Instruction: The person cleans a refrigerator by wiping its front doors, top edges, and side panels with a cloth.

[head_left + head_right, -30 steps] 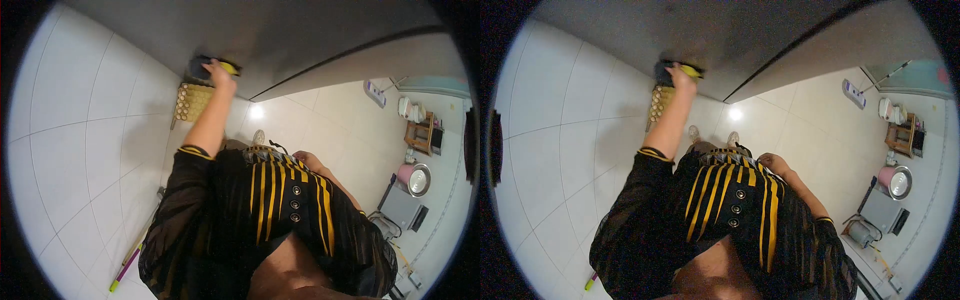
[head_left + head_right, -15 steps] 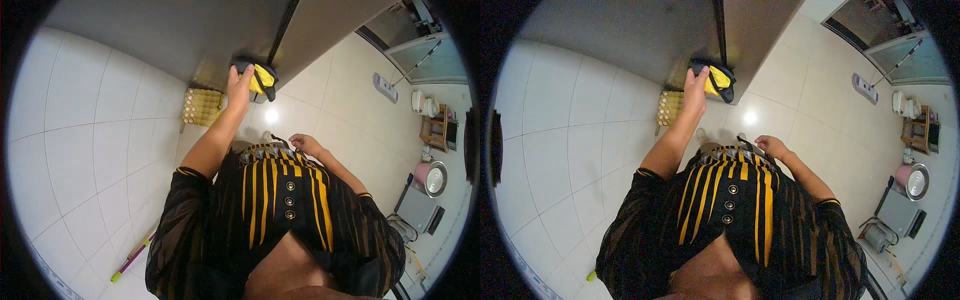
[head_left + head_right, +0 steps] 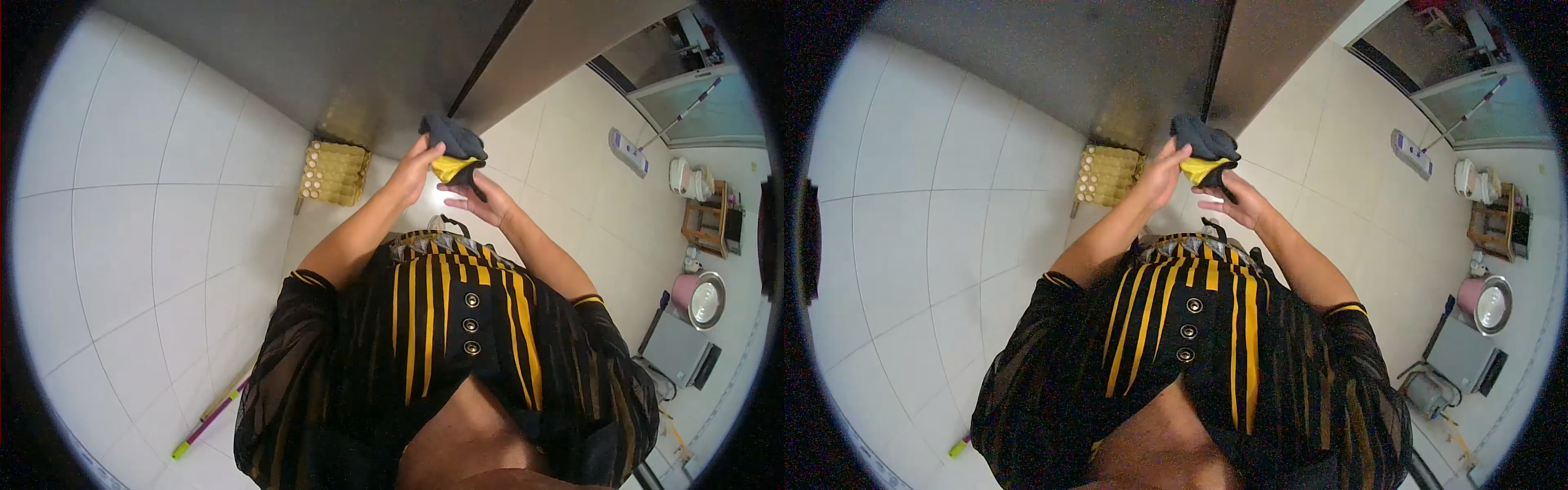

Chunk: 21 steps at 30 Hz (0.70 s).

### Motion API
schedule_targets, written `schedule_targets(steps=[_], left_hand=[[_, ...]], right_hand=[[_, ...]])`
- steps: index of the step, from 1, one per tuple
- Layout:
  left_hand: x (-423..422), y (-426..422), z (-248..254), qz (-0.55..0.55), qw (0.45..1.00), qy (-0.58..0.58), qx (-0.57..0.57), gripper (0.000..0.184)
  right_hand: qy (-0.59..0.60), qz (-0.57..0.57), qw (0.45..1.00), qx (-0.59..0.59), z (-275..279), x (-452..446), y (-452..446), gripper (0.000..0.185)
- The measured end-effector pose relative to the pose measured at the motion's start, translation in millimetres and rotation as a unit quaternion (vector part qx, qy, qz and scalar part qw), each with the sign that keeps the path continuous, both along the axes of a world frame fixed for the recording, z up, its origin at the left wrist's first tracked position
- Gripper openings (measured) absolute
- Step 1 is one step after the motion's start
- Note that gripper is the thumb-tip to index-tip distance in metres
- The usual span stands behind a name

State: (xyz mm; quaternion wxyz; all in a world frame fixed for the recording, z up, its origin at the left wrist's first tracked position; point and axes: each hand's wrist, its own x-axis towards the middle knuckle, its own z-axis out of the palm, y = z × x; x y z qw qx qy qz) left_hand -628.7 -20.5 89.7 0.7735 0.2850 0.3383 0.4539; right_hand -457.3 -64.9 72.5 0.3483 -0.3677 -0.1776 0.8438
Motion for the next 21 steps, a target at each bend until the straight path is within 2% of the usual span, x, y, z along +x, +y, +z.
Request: schedule_targets(steps=[2,4,5,6,7,8,9,10,12,13,14,16,17,18,20,21], left_hand=[[-17.5,0.6,-8.6,-0.020,1.000,0.012,0.017,0.035],[-40.5,3.5,-4.9,-0.035,0.998,0.030,0.030,0.032],[-50.3,7.2,-14.7,-0.046,0.996,0.056,0.047,0.029],[-58.3,8.2,-14.2,-0.050,0.996,0.050,0.046,0.029],[-64.7,5.7,-13.6,-0.037,0.998,0.059,0.000,0.027],[-71.4,4.3,-14.3,-0.024,0.996,0.069,-0.047,0.025],[-74.9,6.4,-28.2,0.017,0.996,0.079,-0.043,0.021],[-78.0,8.5,-38.3,0.013,0.996,0.076,-0.046,0.021],[-83.2,9.0,-56.3,0.023,0.973,0.222,0.062,0.022],[-82.5,8.8,-55.9,0.003,0.962,0.244,0.125,0.023],[-82.7,7.4,-55.1,-0.001,0.962,0.243,0.125,0.023],[-84.2,4.1,-23.1,-0.182,0.912,0.299,0.215,0.026],[-84.8,2.9,-4.7,-0.224,0.896,0.278,0.264,0.022],[-83.9,4.1,-5.2,-0.229,0.894,0.278,0.265,0.022],[-80.2,8.3,-5.9,-0.179,0.778,0.301,0.522,0.027],[-82.5,10.4,-0.2,-0.238,0.832,0.275,0.418,0.034]], right_hand=[[0.024,-0.035,0.999,0.002,-3.0,-11.7,8.2,0.044],[-0.055,0.028,0.997,0.042,14.9,-26.1,13.9,0.040],[-0.102,0.041,0.993,0.037,25.3,-32.4,14.1,0.031],[-0.108,0.037,0.993,0.036,22.7,-33.8,15.9,0.031],[-0.254,0.121,0.957,0.073,13.4,-29.4,16.1,0.026],[-0.391,0.203,0.891,0.107,1.4,-26.1,13.2,0.025],[-0.458,0.204,0.845,0.182,-14.5,-23.0,5.6,0.025],[-0.461,0.203,0.845,0.177,-7.5,-31.8,2.0,0.025],[-0.368,0.210,0.887,0.183,11.7,-54.9,-10.0,0.025],[-0.351,0.170,0.906,0.167,24.6,-72.1,-14.3,0.025],[-0.352,0.166,0.907,0.164,23.8,-82.5,-14.4,0.025],[-0.302,0.065,0.943,0.125,22.2,-93.2,-15.7,0.027],[-0.277,0.116,0.947,0.111,6.3,-87.0,-13.5,0.028],[-0.276,0.111,0.948,0.110,-9.5,-87.3,-15.5,0.028],[-0.280,0.008,0.942,0.185,-30.1,-86.7,-16.7,0.028],[-0.299,0.047,0.914,0.271,-19.2,-81.9,-7.1,0.030]])
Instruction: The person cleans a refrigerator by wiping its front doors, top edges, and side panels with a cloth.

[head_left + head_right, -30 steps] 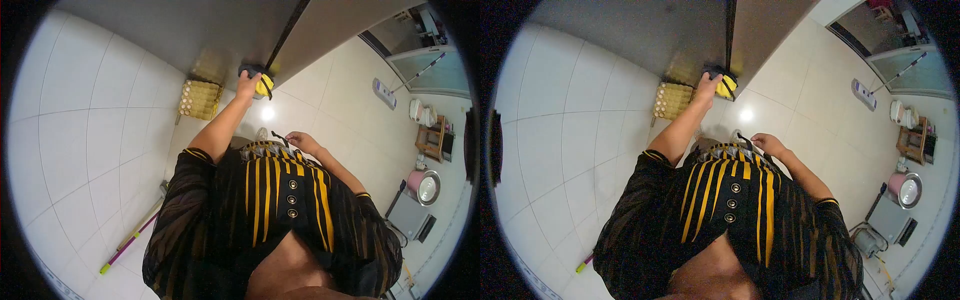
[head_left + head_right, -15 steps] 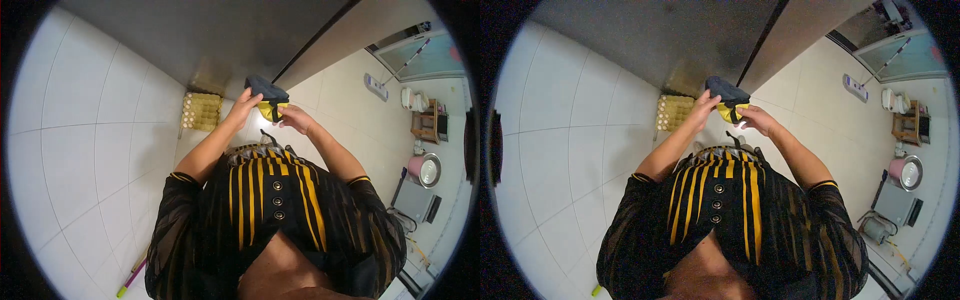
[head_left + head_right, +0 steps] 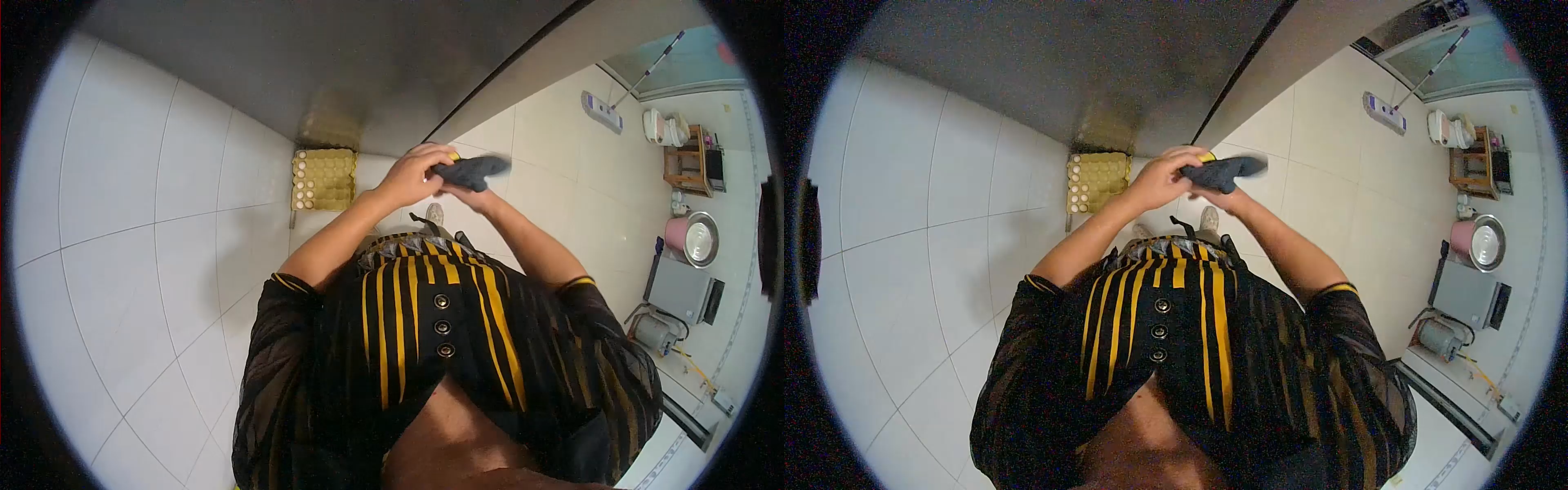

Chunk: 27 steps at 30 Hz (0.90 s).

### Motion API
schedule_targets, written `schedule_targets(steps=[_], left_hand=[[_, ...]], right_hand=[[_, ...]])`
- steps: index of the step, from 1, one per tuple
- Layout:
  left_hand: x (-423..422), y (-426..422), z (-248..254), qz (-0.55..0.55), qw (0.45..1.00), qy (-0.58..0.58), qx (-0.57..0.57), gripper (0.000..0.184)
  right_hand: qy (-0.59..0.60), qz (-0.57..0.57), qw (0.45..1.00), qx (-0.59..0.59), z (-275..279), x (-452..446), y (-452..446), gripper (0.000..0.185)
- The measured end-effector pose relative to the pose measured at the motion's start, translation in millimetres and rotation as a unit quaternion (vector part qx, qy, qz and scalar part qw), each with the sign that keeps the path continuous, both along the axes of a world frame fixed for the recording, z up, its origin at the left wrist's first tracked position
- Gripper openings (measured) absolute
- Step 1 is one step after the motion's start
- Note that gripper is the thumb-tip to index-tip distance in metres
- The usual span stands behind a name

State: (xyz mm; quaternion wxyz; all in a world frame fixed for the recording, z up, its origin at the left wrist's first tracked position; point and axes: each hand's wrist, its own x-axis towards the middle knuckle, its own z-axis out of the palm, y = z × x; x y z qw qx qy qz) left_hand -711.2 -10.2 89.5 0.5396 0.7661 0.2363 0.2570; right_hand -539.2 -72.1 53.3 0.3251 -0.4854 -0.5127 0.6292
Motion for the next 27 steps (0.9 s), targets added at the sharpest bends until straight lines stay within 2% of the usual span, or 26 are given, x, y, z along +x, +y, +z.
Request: schedule_targets(steps=[1,2,3,4,5,6,7,8,9,11,13,15,16,18,19,20,21,22,23,24,25,27], left_hand=[[-0.3,0.5,-0.4,-0.001,1.000,0.002,0.001,0.034],[-0.1,1.5,-1.0,0.081,0.993,0.039,0.075,0.037],[-1.2,0.9,-1.6,0.162,0.973,0.077,0.147,0.040],[-3.5,2.9,7.4,0.189,0.969,0.101,0.120,0.046],[-8.3,5.6,9.3,0.192,0.968,0.105,0.121,0.046],[-15.6,9.6,9.3,0.220,0.965,0.082,0.120,0.045],[-24.7,11.1,11.2,0.246,0.960,0.060,0.120,0.044],[-34.5,10.6,5.7,0.257,0.962,0.044,0.086,0.042],[-45.7,8.1,-0.5,0.259,0.961,0.046,0.083,0.042],[-69.6,-3.6,-16.6,0.301,0.953,0.038,0.007,0.038],[-96.2,-21.9,-48.9,0.318,0.946,0.061,-0.001,0.036],[-117.1,-51.1,-74.3,0.358,0.922,0.057,-0.136,0.033],[-126.7,-67.0,-82.3,0.362,0.919,0.059,-0.143,0.033],[-137.4,-92.7,-95.9,0.387,0.886,0.071,-0.246,0.032],[-141.0,-104.3,-100.1,0.398,0.880,0.072,-0.250,0.032],[-145.3,-117.4,-102.3,0.397,0.878,0.092,-0.251,0.031],[-150.8,-126.5,-103.5,0.396,0.877,0.109,-0.248,0.031],[-155.7,-133.1,-104.1,0.408,0.872,0.109,-0.246,0.031],[-159.5,-141.3,-104.5,0.412,0.871,0.124,-0.238,0.031],[-161.6,-146.3,-105.5,0.416,0.869,0.137,-0.229,0.030],[-162.9,-149.7,-106.4,0.425,0.866,0.134,-0.226,0.030],[-167.6,-159.8,-108.9,0.455,0.843,0.143,-0.250,0.029]], right_hand=[[-0.159,0.068,0.973,0.152,-9.8,8.9,16.9,0.032],[-0.137,0.053,0.989,-0.003,-2.2,8.0,42.1,0.034],[-0.092,0.045,0.976,0.190,5.4,11.0,52.3,0.033],[0.028,0.006,0.999,-0.023,-13.4,29.2,77.2,0.035],[-0.046,0.002,0.997,-0.058,12.2,30.5,104.3,0.050],[-0.042,0.056,0.984,-0.166,29.5,38.1,123.5,0.064],[-0.121,0.141,0.974,-0.128,52.3,37.2,124.9,0.074],[-0.181,0.187,0.962,-0.078,65.1,41.7,131.0,0.075],[-0.194,0.184,0.962,-0.052,95.8,40.6,129.2,0.083],[-0.140,0.194,0.971,-0.004,158.4,31.0,127.5,0.081],[-0.067,0.190,0.978,0.057,193.1,25.7,128.1,0.077],[-0.050,0.215,0.973,0.074,204.1,22.8,130.9,0.072],[-0.047,0.220,0.972,0.067,193.7,21.8,131.9,0.072],[-0.063,0.230,0.969,0.061,150.9,21.4,135.0,0.074],[-0.074,0.256,0.963,0.038,104.9,24.8,140.0,0.075],[-0.142,0.215,0.965,0.059,70.0,24.4,139.4,0.065],[-0.179,0.198,0.964,0.020,27.5,24.9,140.9,0.060],[-0.014,0.115,0.983,-0.141,-22.6,30.1,143.2,0.054],[-0.234,0.179,0.954,-0.047,-28.0,23.8,144.0,0.052],[-0.352,0.129,0.927,0.025,-41.2,16.0,135.7,0.052],[-0.329,0.114,0.936,-0.057,-98.8,25.3,143.0,0.056],[-0.462,0.247,0.848,-0.082,-111.6,24.5,154.7,0.062]])
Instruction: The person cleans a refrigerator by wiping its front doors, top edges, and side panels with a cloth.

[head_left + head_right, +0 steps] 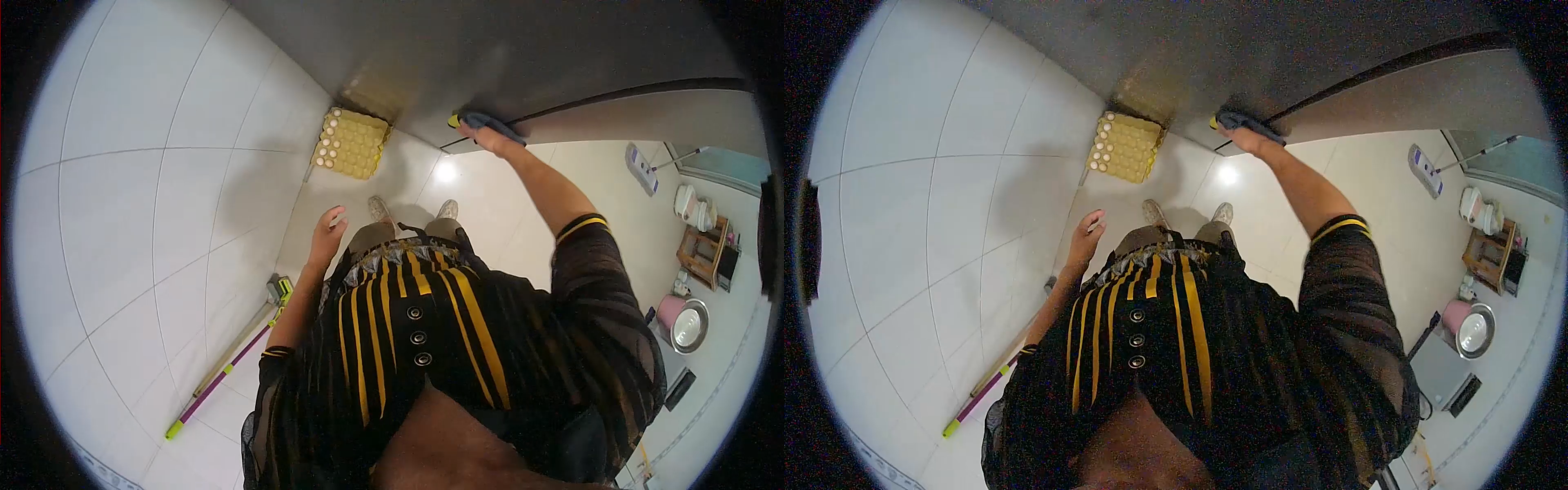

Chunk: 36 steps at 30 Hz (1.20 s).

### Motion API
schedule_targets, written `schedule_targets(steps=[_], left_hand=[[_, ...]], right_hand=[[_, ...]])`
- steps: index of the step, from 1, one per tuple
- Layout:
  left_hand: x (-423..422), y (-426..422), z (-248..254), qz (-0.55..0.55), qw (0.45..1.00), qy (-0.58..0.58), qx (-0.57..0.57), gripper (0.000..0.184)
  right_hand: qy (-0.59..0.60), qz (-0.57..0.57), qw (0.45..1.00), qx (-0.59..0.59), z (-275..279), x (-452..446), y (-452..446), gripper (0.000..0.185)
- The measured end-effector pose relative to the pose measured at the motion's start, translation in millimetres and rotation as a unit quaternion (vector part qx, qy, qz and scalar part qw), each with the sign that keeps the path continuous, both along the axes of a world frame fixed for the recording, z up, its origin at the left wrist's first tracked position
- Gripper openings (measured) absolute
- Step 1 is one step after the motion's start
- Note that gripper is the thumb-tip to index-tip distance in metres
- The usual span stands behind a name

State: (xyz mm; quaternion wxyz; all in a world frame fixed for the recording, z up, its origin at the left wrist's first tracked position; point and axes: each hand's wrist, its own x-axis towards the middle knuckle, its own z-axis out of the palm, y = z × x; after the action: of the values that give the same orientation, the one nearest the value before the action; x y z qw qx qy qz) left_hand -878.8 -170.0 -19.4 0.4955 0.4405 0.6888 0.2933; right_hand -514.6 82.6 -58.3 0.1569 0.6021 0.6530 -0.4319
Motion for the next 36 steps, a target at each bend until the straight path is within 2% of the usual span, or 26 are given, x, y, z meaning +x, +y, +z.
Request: schedule_targets(steps=[1,2,3,4,5,6,8,9,10,11,13,14,16,17,19,20,21,22,23,25,29,30,32,33,34,36], left_hand=[[-2.8,-7.1,-8.7,0.001,1.000,-0.002,0.000,0.029],[-5.1,-9.5,-20.6,-0.001,1.000,0.002,-0.002,0.029],[-7.4,-8.8,-28.0,-0.003,1.000,0.006,-0.003,0.028],[-8.1,-6.3,-27.4,-0.003,1.000,0.001,0.002,0.028],[-7.0,-1.0,-24.6,-0.032,0.999,0.001,0.002,0.028],[-6.6,6.6,-24.1,-0.060,0.998,0.001,0.004,0.028],[-12.4,20.5,-41.9,-0.077,0.996,-0.003,0.041,0.029],[-16.2,27.9,-48.7,-0.094,0.993,-0.001,0.071,0.029],[-19.2,37.1,-42.4,-0.090,0.993,-0.003,0.073,0.029],[-20.9,47.6,-29.3,-0.082,0.995,-0.013,0.058,0.029],[-30.6,59.2,-27.7,-0.068,0.997,-0.025,0.039,0.030],[-40.4,62.4,-32.9,-0.069,0.996,-0.006,0.048,0.029],[-59.0,55.5,-37.2,-0.064,0.997,0.014,0.051,0.029],[-68.7,50.7,-34.5,-0.037,0.998,0.017,0.041,0.028],[-92.9,33.4,-41.4,-0.006,0.999,0.021,0.033,0.027],[-105.9,17.7,-56.5,0.008,0.998,0.033,0.049,0.027],[-114.1,3.9,-64.0,0.024,0.997,0.044,0.066,0.027],[-118.3,-9.6,-60.5,0.042,0.997,0.050,0.033,0.028],[-120.3,-22.4,-56.6,0.061,0.997,0.056,0.002,0.029],[-123.9,-44.6,-55.5,0.069,0.996,0.058,-0.019,0.030],[-121.6,-65.0,-73.2,0.035,0.997,0.034,-0.060,0.033],[-120.5,-63.7,-73.2,0.032,0.997,0.031,-0.058,0.033],[-117.2,-50.6,-74.7,0.005,0.999,0.028,-0.038,0.033],[-115.6,-41.5,-72.4,0.005,0.999,0.024,-0.037,0.033],[-115.5,-30.7,-69.9,0.003,0.999,0.030,-0.028,0.032],[-118.9,-13.4,-65.4,0.005,0.999,0.033,-0.020,0.031]], right_hand=[[-0.002,0.001,1.000,0.000,7.7,3.7,5.1,0.062],[0.242,0.040,0.969,-0.036,20.5,11.0,17.0,0.065],[0.469,0.078,0.877,-0.069,43.7,12.7,28.2,0.068],[0.465,0.080,0.880,-0.065,139.0,-6.2,15.6,0.068],[0.245,0.015,0.969,0.009,234.4,-44.9,1.2,0.071],[0.347,0.005,0.937,0.023,260.1,-44.8,8.0,0.073],[0.449,0.046,0.890,0.069,352.8,-61.5,11.9,0.072],[0.450,-0.160,0.873,0.098,417.2,-101.2,-3.0,0.063],[0.432,-0.361,0.818,0.120,456.6,-139.3,-16.0,0.055],[0.431,-0.358,0.820,0.119,451.9,-136.4,-8.8,0.055],[0.558,-0.070,0.818,0.122,421.1,-114.5,14.8,0.068],[0.557,-0.066,0.820,0.115,394.9,-113.3,24.3,0.068],[0.482,0.109,0.857,0.147,316.4,-111.1,35.9,0.072],[0.485,0.113,0.855,0.142,262.8,-65.2,65.6,0.072],[0.437,0.048,0.898,-0.029,159.8,-116.2,40.9,0.074],[0.404,0.016,0.908,-0.112,113.0,-91.9,58.3,0.075],[0.349,0.062,0.934,-0.048,48.1,-79.9,67.9,0.074],[0.291,0.110,0.950,0.018,10.9,-74.1,77.6,0.073],[0.289,0.119,0.950,0.022,34.1,-89.5,75.9,0.073],[0.197,-0.047,0.977,-0.072,137.2,-146.7,54.2,0.072],[0.429,0.009,0.902,0.039,318.8,-202.6,71.5,0.062],[0.508,0.079,0.855,0.068,354.1,-204.3,89.8,0.060],[0.593,0.127,0.794,0.045,465.9,-233.3,71.4,0.067],[0.598,0.263,0.752,0.093,492.3,-239.7,75.4,0.066],[0.634,0.086,0.763,0.090,513.1,-247.2,69.2,0.064],[0.534,0.102,0.755,0.367,492.6,-275.8,43.8,0.066]])
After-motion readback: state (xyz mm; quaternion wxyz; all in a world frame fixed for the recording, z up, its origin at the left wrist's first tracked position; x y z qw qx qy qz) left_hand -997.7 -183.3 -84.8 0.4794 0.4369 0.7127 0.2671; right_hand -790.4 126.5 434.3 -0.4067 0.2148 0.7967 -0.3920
